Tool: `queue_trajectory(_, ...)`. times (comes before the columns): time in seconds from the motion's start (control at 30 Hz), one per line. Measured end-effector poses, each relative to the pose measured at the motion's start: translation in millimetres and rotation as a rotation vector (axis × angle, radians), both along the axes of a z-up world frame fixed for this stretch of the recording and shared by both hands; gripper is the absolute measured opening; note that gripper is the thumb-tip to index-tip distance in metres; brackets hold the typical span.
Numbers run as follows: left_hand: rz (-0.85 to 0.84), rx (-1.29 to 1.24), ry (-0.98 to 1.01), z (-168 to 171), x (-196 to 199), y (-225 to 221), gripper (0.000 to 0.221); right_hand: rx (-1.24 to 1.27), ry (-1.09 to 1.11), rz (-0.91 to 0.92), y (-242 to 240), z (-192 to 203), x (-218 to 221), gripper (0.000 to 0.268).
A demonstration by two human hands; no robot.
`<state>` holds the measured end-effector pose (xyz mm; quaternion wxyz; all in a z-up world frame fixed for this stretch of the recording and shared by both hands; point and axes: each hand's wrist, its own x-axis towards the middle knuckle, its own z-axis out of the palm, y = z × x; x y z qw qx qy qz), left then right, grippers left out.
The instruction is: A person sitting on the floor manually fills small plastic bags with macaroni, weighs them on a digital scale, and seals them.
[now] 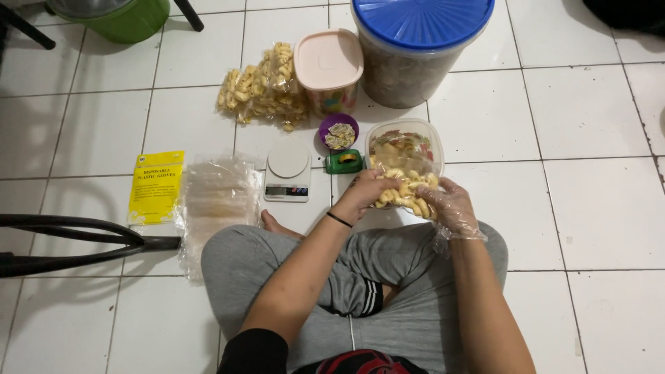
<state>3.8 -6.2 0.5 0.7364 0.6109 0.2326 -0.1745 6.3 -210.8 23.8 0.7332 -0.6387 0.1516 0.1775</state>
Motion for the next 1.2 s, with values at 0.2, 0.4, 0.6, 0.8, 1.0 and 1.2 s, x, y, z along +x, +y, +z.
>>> queue_trajectory(0.2, 0.029, 0.022, 0.039, -22, 6, 1, 0.051, -0.258, 0.008, 0.076, 9, 4, -8, 0.028)
queue_trajectory(0.4, 0.047, 0.068, -0.014, -2, 4, -2, 0.047, -0.238, -0.005, 0.039, 7, -6, -8, 0.019)
queue_trajectory(0.6, 0.049, 0.176, 0.061, 6, 2, 2, 0.036, -0.12, 0.039, -0.036, 6, -8, -7, 0.022)
queue_trajectory(0.8, 0.089, -0.025, 0.013, 45, -6, 7, 0.025, -0.11, 0.022, -0.074, 11, 7, -13, 0.017)
queue_trajectory(1.0, 0.103, 0.025, 0.004, 8, 3, 9, 0.024, -0.062, 0.006, -0.106, 15, 10, -16, 0.019)
queue_trajectory(1.2, 0.065, -0.062, -0.06, 9, 2, 13, 0.025, -0.067, 0.017, -0.073, 18, 16, -22, 0.021)
